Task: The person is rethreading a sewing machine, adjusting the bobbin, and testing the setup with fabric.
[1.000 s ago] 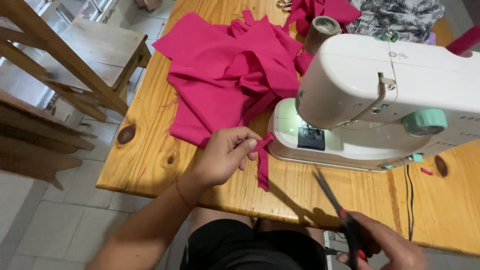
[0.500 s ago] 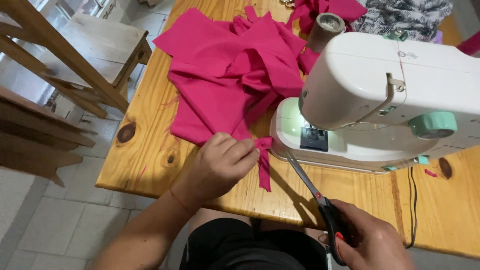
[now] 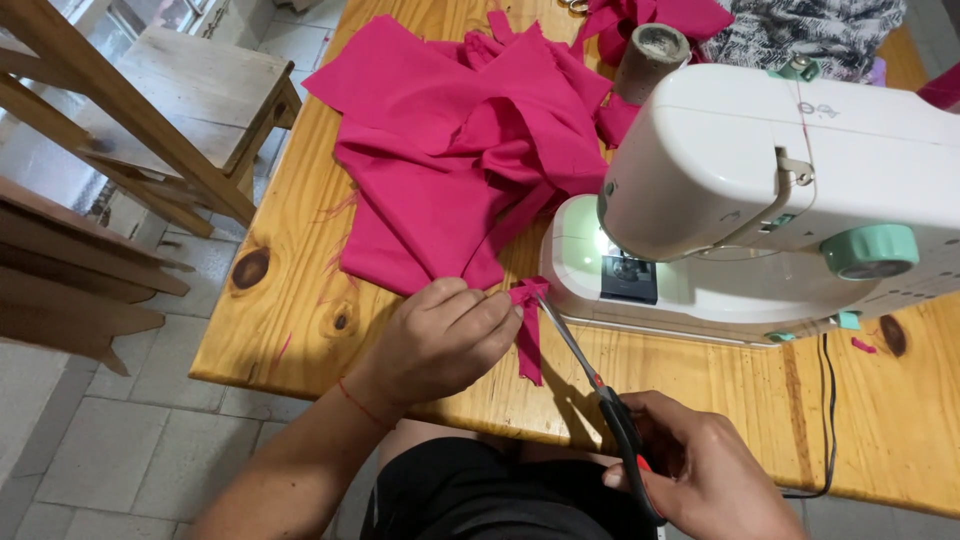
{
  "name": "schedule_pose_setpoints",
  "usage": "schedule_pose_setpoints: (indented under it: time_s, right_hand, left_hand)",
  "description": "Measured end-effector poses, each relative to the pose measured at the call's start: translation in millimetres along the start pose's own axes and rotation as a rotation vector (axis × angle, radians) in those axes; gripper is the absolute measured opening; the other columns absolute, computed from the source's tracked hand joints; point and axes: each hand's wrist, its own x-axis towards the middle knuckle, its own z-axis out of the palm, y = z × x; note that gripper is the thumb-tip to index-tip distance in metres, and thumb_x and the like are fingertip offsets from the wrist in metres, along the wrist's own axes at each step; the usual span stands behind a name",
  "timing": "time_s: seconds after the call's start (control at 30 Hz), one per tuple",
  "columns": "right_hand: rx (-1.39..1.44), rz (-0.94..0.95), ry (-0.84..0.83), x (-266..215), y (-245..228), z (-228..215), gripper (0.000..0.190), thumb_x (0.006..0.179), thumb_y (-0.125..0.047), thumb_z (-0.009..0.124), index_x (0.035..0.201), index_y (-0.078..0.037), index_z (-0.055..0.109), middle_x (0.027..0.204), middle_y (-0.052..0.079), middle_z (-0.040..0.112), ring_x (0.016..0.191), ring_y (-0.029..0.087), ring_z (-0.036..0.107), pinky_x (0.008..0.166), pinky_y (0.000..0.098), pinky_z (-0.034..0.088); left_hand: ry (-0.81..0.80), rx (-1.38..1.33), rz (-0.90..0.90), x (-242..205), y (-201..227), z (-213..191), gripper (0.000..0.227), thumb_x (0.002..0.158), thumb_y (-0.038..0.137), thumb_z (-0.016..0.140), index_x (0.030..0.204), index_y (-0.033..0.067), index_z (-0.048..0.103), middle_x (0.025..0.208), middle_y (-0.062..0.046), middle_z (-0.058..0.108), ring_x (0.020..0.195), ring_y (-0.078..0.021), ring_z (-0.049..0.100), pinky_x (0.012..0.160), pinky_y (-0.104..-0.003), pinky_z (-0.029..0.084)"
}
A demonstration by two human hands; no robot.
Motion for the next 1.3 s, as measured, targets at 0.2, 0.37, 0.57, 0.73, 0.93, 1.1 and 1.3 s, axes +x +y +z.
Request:
schedule_pose_setpoints:
  time_s: [0.2, 0.37, 0.57, 0.73, 0.93, 1.1, 1.3]
  right_hand:
    - [-0.005, -0.109, -0.009, 6.3, 0.3, 1.8, 0.056, 0.081, -0.022, 0.117, 0.134, -0.019, 0.099, 0.084, -0.005, 0.087, 0.080, 0.006, 0.068, 0.067, 0.0273, 0.060]
    - [-0.050, -0.102, 0.007, 10.3, -5.0, 3.6, 0.059, 0.080, -0.026, 0.117, 0.136, -0.022, 0.098, 0.083, -0.006, 0.086, 0.077, 0.006, 0.067, 0.069, 0.0269, 0.061]
    - [-0.105, -0.080, 0.013, 12.7, -5.8, 4.9, 0.053, 0.084, -0.035, 0.114, 0.133, -0.024, 0.097, 0.076, -0.003, 0.077, 0.069, 0.011, 0.058, 0.061, 0.0308, 0.051]
    - [-0.077, -0.179, 0.024, 12.6, -2.4, 6.4, 0.046, 0.089, -0.035, 0.106, 0.132, -0.023, 0.096, 0.080, -0.006, 0.083, 0.069, 0.008, 0.063, 0.062, 0.0288, 0.055]
    - [0.003, -0.089, 0.001, 10.7, -9.9, 10.1, 0.045, 0.084, -0.022, 0.114, 0.125, -0.020, 0.097, 0.079, -0.002, 0.085, 0.072, 0.010, 0.066, 0.066, 0.0287, 0.057]
    - [0.001, -0.129, -0.067, -4.4, 2.8, -7.0, 0.055, 0.083, -0.028, 0.116, 0.135, -0.022, 0.101, 0.082, -0.003, 0.079, 0.074, 0.012, 0.065, 0.066, 0.0303, 0.057]
    - [-0.190, -0.071, -0.005, -37.2, 46.0, -45.1, 0.059, 0.082, -0.040, 0.107, 0.141, -0.039, 0.099, 0.091, -0.010, 0.088, 0.073, 0.016, 0.061, 0.071, 0.0298, 0.060]
  left_hand:
    - [-0.008, -0.016, 0.001, -0.8, 0.1, 1.6, 0.006, 0.119, 0.006, 0.075, 0.115, 0.0071, 0.079, 0.117, -0.010, 0.082, 0.086, -0.0217, 0.074, 0.088, -0.040, 0.062]
    - [0.008, -0.033, 0.006, -3.1, 0.2, 3.7, 0.002, 0.118, 0.005, 0.076, 0.118, 0.0063, 0.078, 0.120, -0.011, 0.081, 0.089, -0.0221, 0.077, 0.089, -0.040, 0.064]
    - [0.016, -0.057, 0.000, -5.0, 1.0, 4.8, 0.003, 0.118, 0.005, 0.077, 0.120, 0.0063, 0.077, 0.121, -0.010, 0.080, 0.091, -0.0226, 0.078, 0.091, -0.041, 0.065]
    - [0.043, -0.077, 0.014, -5.7, -0.6, 5.3, 0.007, 0.118, 0.002, 0.080, 0.123, 0.0040, 0.075, 0.125, -0.012, 0.078, 0.092, -0.0233, 0.080, 0.090, -0.042, 0.065]
    - [-0.053, -0.039, -0.006, 2.5, -1.4, -7.3, 0.004, 0.120, 0.005, 0.074, 0.117, 0.0075, 0.076, 0.114, -0.008, 0.080, 0.086, -0.0228, 0.072, 0.090, -0.040, 0.063]
    - [-0.238, -0.189, -0.425, -14.3, -36.8, 9.1, 0.030, 0.118, 0.006, 0.069, 0.148, 0.0035, 0.073, 0.141, -0.017, 0.080, 0.108, -0.0256, 0.074, 0.091, -0.045, 0.054]
    - [-0.598, 0.162, -0.513, -41.6, -101.6, 61.1, 0.014, 0.102, 0.013, 0.067, 0.098, 0.0177, 0.079, 0.085, -0.007, 0.071, 0.079, -0.0406, 0.073, 0.076, -0.059, 0.053]
